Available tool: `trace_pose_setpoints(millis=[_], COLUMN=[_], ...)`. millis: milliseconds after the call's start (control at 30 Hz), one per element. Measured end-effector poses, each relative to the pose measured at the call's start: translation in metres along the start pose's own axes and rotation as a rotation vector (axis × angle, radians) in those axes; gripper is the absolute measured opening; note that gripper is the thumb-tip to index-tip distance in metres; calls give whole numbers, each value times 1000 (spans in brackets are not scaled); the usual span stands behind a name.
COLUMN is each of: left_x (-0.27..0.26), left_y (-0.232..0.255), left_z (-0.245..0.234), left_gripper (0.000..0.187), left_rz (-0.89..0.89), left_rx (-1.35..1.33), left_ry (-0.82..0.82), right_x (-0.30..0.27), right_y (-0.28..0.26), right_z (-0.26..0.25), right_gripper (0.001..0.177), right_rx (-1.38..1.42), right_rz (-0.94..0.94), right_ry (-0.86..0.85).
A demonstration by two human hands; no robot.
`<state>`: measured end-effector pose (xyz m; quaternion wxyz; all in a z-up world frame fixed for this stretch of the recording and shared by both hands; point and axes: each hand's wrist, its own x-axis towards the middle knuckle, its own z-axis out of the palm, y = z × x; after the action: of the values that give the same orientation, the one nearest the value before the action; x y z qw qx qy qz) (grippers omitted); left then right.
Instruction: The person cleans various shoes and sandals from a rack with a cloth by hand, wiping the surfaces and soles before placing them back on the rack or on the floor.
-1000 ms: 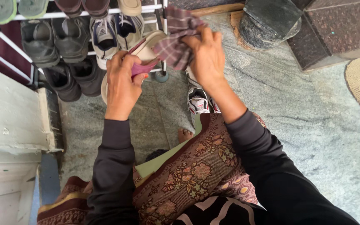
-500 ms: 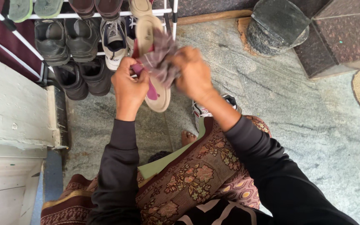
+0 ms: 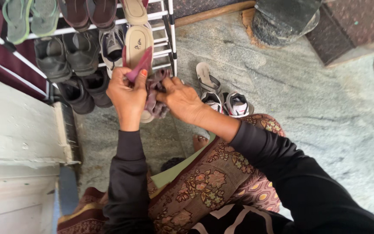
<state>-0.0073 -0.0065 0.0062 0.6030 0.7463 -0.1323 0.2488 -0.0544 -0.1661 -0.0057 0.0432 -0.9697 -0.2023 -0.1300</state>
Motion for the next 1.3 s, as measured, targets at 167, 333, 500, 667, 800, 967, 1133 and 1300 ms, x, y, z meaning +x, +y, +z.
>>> trace_pose_setpoints(millis=[167,333,500,667,800,967,1133,1300], left_x=[-8,-17,2,27,32,22,-1,-13], left_y=[2,-8,-24,-18,-4,-1,-14,-9], left_z=[16,26,13,-15,-18,-8,12,42], left_gripper=[22,22,27,30,28,29,35,16], left_rz=[-10,-26,33,199,-33,-199,-340,-47], left_rx=[-88,-100,-147,-237,-542,-530,-322,-246], left_ry=[-186,-154,124,290,345,311,106,159], right_x=[11,11,4,-9,-6,-5,-1,2], right_y=[17,8,7,8,18,28,36,45], right_z=[-11,-20,-16,-24,-36,-49,-51,-47], right_gripper=[40,71,91,88,80,73,73,75], right_rx=[-10,-42,164,185,222,463,695,781], right_rz=[229,248,208,114,126,169,318,235], right_ry=[-123,-533,-628,-643,-355,117,387,543])
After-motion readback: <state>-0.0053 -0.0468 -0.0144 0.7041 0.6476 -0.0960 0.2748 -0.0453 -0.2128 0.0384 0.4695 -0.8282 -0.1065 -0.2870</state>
